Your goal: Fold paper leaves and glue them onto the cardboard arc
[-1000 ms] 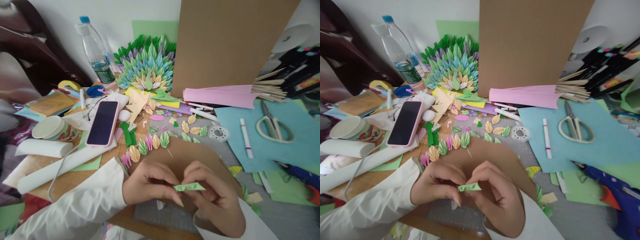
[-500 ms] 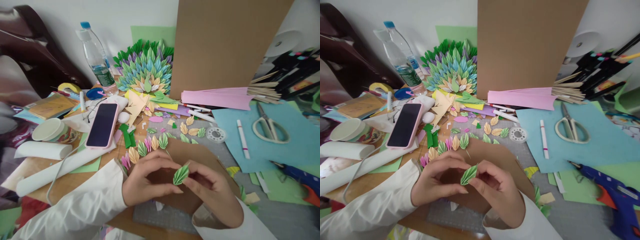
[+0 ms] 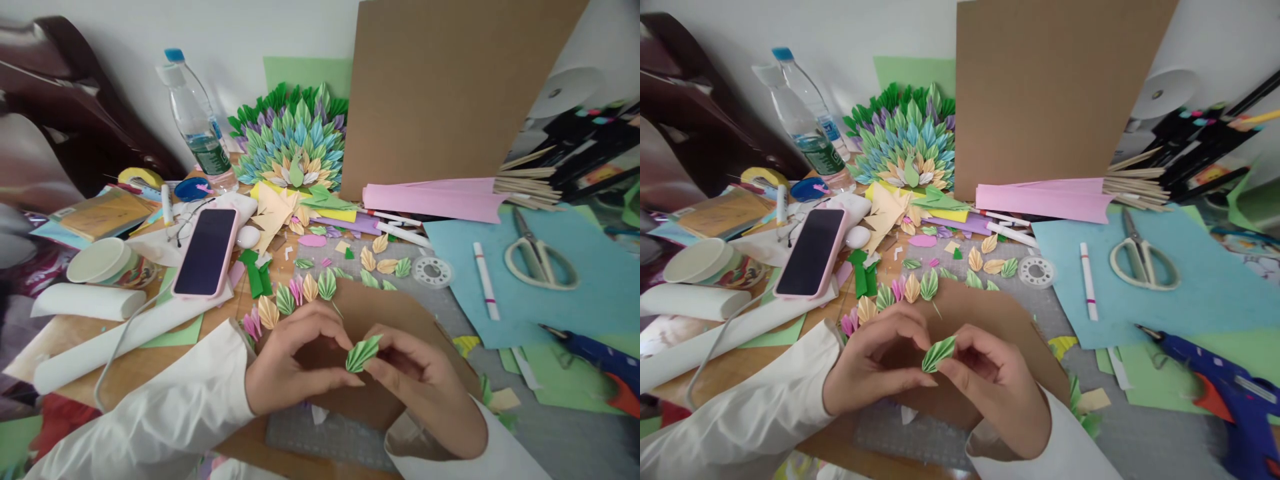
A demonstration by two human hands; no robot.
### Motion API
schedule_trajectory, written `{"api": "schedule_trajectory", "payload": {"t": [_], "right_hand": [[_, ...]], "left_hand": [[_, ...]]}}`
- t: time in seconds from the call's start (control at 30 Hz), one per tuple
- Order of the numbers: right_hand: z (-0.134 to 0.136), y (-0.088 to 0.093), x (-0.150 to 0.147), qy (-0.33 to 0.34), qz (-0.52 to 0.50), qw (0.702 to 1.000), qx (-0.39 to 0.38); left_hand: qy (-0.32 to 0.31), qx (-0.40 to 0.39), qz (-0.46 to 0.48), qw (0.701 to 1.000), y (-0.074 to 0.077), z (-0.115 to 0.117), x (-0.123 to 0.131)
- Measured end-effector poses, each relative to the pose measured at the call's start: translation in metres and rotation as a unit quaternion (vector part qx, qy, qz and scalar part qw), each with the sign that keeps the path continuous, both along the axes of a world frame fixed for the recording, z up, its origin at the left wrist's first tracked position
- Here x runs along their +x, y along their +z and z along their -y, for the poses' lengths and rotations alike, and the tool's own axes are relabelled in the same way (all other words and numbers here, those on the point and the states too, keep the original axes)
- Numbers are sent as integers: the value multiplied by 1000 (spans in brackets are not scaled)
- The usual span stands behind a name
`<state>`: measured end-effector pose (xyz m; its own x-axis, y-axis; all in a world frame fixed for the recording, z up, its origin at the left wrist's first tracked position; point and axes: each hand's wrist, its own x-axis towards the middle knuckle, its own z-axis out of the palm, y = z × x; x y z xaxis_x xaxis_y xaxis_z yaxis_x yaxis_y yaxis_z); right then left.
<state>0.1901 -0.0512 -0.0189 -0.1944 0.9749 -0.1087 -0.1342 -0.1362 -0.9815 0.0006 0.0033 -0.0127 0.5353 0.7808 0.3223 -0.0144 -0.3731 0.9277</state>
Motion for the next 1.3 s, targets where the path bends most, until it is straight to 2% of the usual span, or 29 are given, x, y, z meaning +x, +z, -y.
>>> {"api": "schedule_trajectory", "payload": {"t": [0.13, 0.2, 0.27, 0.3, 0.37, 0.57, 0.67, 0.77, 0.87, 0.93, 1.0, 1.07, 1.2, 1.3], "right_hand": [[-5, -1, 1, -15, 13, 1000, -19], [-11, -6, 5, -112, 3, 993, -43], [-18, -12, 10, -251, -17, 966, -56], [-21, -15, 13, -295, -24, 954, -56], [-27, -19, 17, -331, -36, 941, -58], [-30, -18, 16, -323, -70, 942, -64], [-27, -19, 16, -309, -81, 946, -59], [-24, -21, 15, -298, -92, 948, -55], [-22, -21, 12, -291, -116, 948, -54], [-22, -19, 9, -290, -140, 945, -58], [-23, -18, 8, -289, -162, 941, -67], [-24, -17, 9, -285, -181, 938, -77], [-26, -21, 15, -275, -212, 933, -92], [-26, -24, 16, -267, -229, 932, -89]], "left_hand": [[0, -5, -3, 1000, -2, 0, 0], [0, -15, -17, 1000, -4, 0, -1], [-4, -27, -39, 999, -4, 1, -2], [-8, -29, -51, 998, -4, 1, -2], [-24, -20, -77, 996, -4, 2, -1], [-62, 47, -131, 988, -5, 3, 5], [-59, 37, -193, 979, 4, 15, 4], [-48, 6, -287, 957, 29, 37, -7], [-101, 28, -326, 940, 64, 54, -24], [-107, 44, -344, 932, 85, 55, -34], [-95, 58, -356, 928, 97, 46, -42], [-63, 79, -376, 921, 100, 29, -46], [19, 97, -426, 899, 87, -13, -51], [30, 102, -441, 891, 73, -42, -52]]}}
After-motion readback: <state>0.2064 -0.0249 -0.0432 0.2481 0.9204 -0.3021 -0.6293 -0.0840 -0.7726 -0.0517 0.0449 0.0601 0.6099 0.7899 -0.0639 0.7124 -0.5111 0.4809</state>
